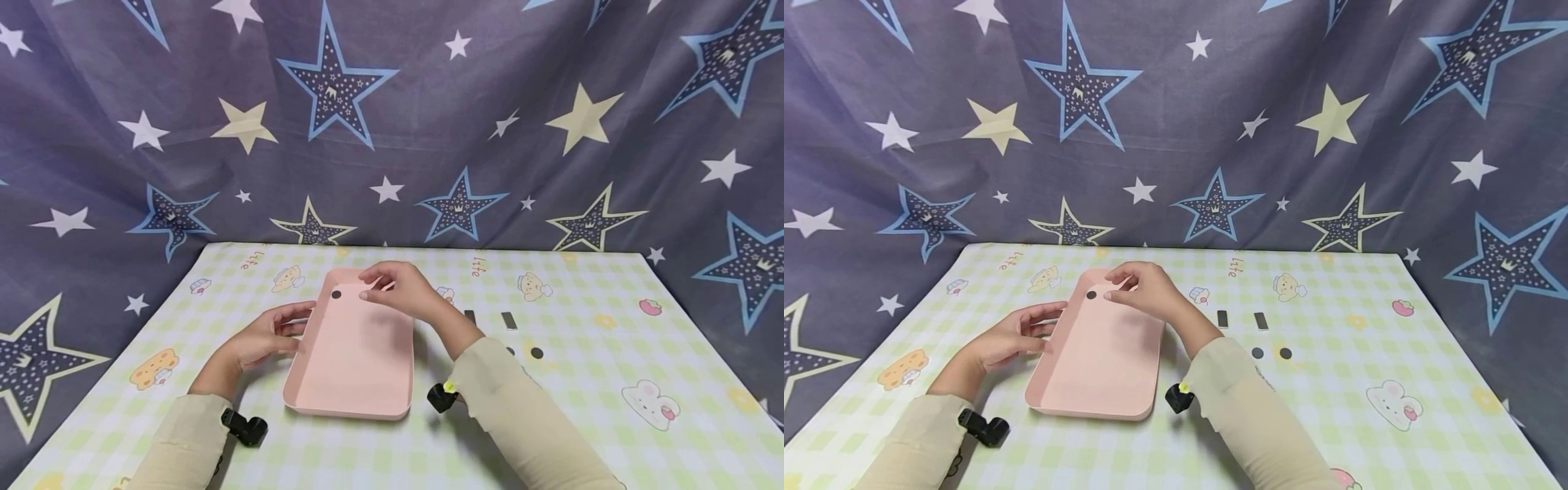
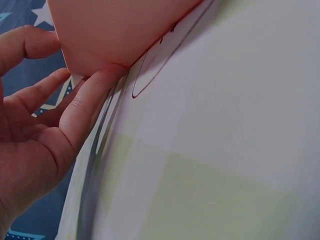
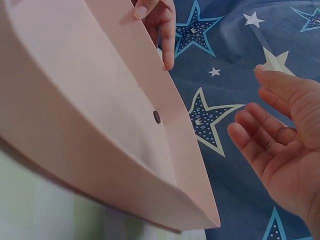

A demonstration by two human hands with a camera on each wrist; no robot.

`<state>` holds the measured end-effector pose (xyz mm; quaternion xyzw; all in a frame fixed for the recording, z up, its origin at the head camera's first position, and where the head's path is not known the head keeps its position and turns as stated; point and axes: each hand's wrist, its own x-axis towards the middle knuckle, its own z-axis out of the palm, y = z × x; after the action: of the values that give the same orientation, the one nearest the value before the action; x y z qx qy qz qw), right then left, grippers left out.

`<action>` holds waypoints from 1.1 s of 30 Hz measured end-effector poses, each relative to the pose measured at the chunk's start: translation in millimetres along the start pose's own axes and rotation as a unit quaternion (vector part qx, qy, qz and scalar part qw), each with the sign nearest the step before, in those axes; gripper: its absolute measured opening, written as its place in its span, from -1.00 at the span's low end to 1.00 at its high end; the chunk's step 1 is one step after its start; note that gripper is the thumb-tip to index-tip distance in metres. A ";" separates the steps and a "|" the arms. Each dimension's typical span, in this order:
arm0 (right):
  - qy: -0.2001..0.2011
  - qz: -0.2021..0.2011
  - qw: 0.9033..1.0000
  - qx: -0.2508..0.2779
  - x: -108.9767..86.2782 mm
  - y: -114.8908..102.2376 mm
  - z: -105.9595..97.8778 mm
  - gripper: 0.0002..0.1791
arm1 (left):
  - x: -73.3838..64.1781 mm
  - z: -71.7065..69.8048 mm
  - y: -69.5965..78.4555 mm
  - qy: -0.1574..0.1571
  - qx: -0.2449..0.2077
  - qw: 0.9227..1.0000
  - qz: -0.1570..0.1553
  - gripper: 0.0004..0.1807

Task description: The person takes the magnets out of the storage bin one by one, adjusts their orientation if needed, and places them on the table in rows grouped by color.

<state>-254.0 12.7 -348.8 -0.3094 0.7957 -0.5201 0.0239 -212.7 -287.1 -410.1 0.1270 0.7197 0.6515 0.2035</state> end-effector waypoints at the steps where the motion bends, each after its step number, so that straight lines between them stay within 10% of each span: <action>1: -0.001 0.000 1.000 -0.002 1.7 0.9 1.6 -0.70 | -0.2 0.1 -0.3 0.001 0.001 1.000 -0.002 -0.07; 33: -0.020 0.109 0.994 -0.015 53.1 35.7 64.0 -0.69 | -0.8 -1.5 -1.4 -0.008 -0.006 1.000 0.006 -0.09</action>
<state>-290.5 -57.3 -393.1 -0.2312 0.8320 -0.4959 0.0916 -212.5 -289.0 -411.3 0.1352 0.7134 0.6559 0.2064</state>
